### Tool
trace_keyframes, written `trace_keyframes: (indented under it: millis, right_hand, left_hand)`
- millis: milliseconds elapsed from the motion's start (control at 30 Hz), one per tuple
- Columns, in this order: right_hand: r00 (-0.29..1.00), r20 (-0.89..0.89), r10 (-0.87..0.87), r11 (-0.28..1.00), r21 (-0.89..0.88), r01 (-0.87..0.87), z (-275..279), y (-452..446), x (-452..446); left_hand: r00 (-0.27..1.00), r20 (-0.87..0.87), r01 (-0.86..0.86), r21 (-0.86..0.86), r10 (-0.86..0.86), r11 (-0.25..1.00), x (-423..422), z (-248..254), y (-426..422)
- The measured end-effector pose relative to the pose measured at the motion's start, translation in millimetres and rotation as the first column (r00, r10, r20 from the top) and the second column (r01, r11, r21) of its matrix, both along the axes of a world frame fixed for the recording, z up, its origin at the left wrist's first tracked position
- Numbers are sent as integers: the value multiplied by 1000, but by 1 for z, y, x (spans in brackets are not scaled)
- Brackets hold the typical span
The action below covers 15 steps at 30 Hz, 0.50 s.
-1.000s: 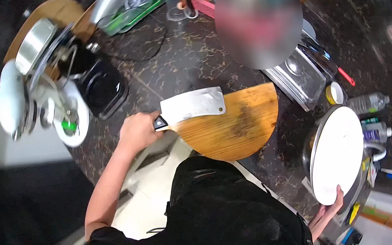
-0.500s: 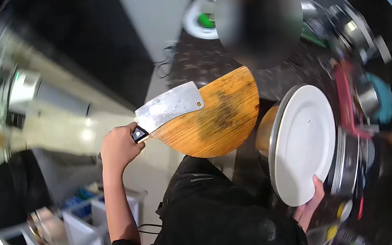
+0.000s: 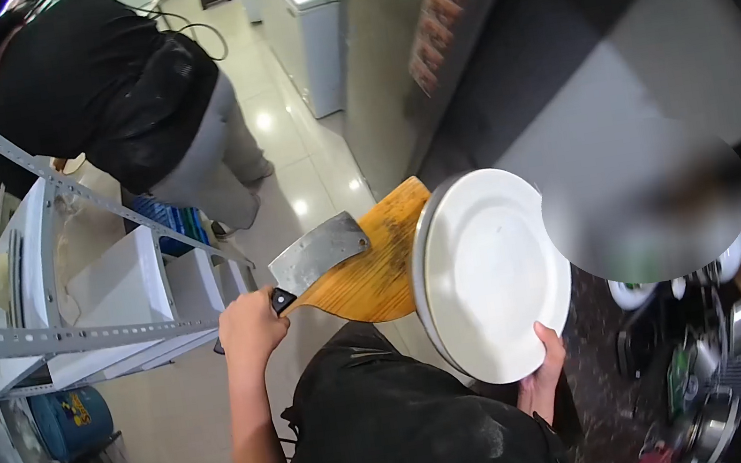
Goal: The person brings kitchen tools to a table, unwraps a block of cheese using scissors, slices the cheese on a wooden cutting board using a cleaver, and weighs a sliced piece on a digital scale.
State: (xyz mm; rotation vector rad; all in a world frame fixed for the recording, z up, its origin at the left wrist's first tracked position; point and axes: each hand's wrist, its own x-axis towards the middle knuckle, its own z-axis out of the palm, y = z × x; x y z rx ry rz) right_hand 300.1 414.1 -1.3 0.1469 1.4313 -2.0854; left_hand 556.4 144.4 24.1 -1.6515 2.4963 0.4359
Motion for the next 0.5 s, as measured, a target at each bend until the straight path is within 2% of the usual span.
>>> trace_keyframes:
  millis: [67,133,267,367,400,467,500]
  right_hand:
    - [993,25,118,992,-39,-117,-6,-78,-20]
    - [984,34,172,984,-57,-170,-6,-129,-34]
    - [956,82,282,958,-68,-277,-11,-216,-59]
    - [931,132,340,939,-91,-330,-12,-267,-72]
    - [922,137,362,932,-84,-353,-8,-286,-77]
    - [896,147,419,908,-76,-412,-7,-348,-98]
    - [889,146,434,901,-79,-427,-11,-381,-111]
  left_hand:
    - [989,6,-150,35,150,988,7,1,-45]
    - [986,-6,-164,31,165,986,3,5,-80]
    - [952,30,-305,115,304,945,-9,2,-137]
    - [882,-16,-464,153,471,873,-19,-25,-162]
    - [878,-17,-471,152,479,869,-25,-38,-171]
    - [807,-214,-499,252,551,829,-48,-74,-206]
    - [798,-224,-495,284,559,821,-64,-87,-228]
